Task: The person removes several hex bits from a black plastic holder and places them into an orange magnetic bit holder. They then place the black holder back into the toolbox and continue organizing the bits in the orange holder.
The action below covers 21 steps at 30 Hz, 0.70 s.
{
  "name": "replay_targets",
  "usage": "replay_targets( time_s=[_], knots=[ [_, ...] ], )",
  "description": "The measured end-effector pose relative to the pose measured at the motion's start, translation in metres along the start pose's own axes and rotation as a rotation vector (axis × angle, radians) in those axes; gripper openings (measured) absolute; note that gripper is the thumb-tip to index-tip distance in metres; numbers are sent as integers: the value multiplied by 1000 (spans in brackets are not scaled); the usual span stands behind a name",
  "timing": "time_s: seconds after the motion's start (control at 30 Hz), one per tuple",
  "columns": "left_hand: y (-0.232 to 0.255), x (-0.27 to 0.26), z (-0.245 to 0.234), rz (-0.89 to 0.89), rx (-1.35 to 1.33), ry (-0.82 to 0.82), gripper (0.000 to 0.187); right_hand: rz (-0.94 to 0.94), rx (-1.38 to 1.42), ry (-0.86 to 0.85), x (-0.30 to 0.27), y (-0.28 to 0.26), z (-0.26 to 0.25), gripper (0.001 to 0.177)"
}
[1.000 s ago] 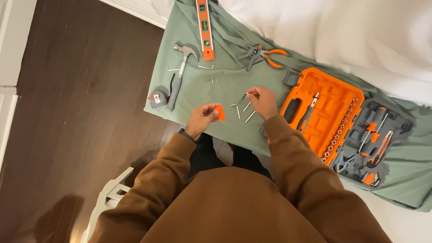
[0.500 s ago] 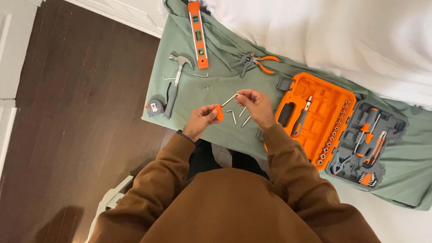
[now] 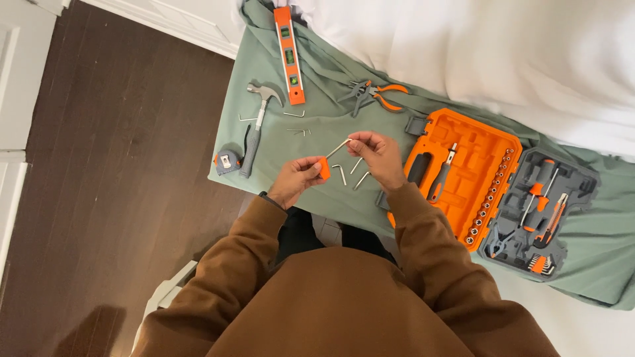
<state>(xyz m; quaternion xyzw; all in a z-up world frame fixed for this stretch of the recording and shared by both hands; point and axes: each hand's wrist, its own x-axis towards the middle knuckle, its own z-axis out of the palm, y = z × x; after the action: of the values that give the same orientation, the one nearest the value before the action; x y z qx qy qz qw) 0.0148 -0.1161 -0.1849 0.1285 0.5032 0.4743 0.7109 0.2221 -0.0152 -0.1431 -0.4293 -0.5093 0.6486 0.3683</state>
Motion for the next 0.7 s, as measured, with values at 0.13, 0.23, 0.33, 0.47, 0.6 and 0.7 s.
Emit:
replay_targets(
  time_s=[0.13, 0.23, 0.33, 0.47, 0.6, 0.7],
  knots=[
    [1, 1, 3, -31, -33, -32, 41, 36, 33, 7, -1, 2, 2, 16],
    [3, -1, 5, -50, -60, -51, 43, 29, 25, -25, -3, -3, 4, 15],
    [1, 0, 3, -48, -59, -52, 44, 31, 7, -25, -2, 0, 3, 15],
    [-2, -2, 3, -38, -19, -43, 43, 65, 9, -44, -5, -2, 6, 16],
    [0, -10, 3, -8, 39, -17, 45, 134, 15, -73, -8, -1, 4, 18],
    [8, -23, 12, -7, 40, -15, 45, 136, 19, -95, -10, -6, 5, 18]
  ],
)
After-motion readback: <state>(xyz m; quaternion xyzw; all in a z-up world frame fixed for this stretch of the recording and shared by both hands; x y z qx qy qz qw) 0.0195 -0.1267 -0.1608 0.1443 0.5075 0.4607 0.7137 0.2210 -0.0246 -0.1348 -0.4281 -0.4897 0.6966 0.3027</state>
